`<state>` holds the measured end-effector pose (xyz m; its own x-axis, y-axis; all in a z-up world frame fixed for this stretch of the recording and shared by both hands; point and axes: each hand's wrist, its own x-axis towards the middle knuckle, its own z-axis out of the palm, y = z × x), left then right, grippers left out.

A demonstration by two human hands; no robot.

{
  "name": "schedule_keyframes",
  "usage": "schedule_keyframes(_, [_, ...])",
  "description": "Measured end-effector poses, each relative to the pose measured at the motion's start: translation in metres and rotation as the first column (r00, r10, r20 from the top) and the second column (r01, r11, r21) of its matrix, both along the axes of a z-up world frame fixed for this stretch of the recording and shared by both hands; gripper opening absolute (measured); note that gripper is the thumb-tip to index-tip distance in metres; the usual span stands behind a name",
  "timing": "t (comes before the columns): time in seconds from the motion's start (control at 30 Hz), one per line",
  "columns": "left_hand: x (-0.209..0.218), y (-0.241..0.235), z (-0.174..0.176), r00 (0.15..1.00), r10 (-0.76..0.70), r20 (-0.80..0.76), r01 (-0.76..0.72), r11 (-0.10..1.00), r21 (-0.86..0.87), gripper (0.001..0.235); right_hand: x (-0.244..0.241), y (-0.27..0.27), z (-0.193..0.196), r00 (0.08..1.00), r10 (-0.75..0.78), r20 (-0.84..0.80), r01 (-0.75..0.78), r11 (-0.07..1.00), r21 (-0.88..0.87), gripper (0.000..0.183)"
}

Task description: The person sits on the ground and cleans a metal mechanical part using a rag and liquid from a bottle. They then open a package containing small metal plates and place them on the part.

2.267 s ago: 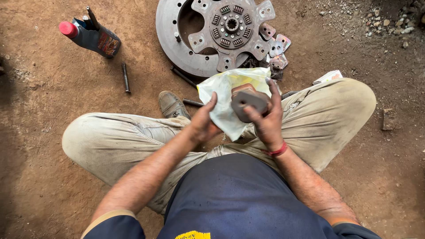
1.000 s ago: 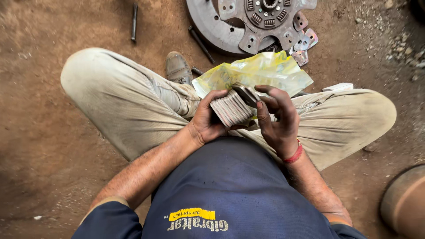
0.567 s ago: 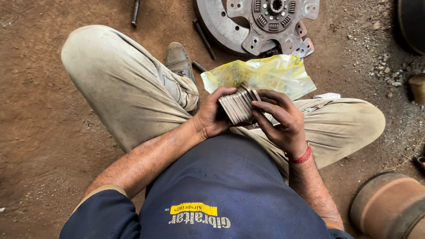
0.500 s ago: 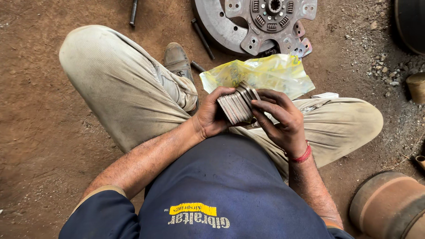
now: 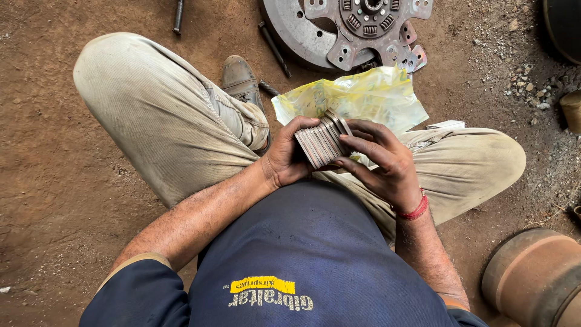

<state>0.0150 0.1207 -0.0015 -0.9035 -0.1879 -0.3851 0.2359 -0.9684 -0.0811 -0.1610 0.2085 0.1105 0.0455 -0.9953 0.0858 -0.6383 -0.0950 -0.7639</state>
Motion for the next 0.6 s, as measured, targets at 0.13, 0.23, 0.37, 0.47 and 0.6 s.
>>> schedule_keyframes(0.13, [-0.0005, -0.0012, -0.0003, 1.0, 0.014, 0.009, -0.014, 1.0, 0.016, 0.05, -0.0015, -0.0013, -0.0021, 1.0, -0.008, -0.007, 0.008, 1.0, 0.004, 0.045])
schedule_keyframes(0.23, [0.0002, -0.0016, 0.0003, 1.0, 0.018, 0.004, -0.018, 1.0, 0.01, 0.049, -0.0042, -0.0021, -0.0034, 1.0, -0.01, 0.014, 0.01, 1.0, 0.011, 0.045])
schedule_keyframes(0.37, [0.0004, -0.0013, 0.0021, 1.0, 0.017, -0.024, -0.017, 1.0, -0.018, 0.05, -0.0054, -0.0021, -0.0032, 1.0, -0.024, 0.018, 0.023, 0.999, 0.041, 0.042])
schedule_keyframes(0.47, [0.0002, -0.0017, 0.0028, 1.0, 0.009, -0.028, -0.011, 0.999, -0.036, 0.051, -0.0023, -0.0016, -0.0029, 0.998, -0.047, -0.046, 0.047, 0.999, 0.007, 0.043])
schedule_keyframes(0.6, [0.0002, -0.0011, 0.0008, 1.0, -0.001, 0.01, 0.002, 0.999, -0.036, 0.051, 0.0012, -0.001, -0.0029, 0.999, -0.034, -0.031, 0.034, 0.999, 0.002, 0.048])
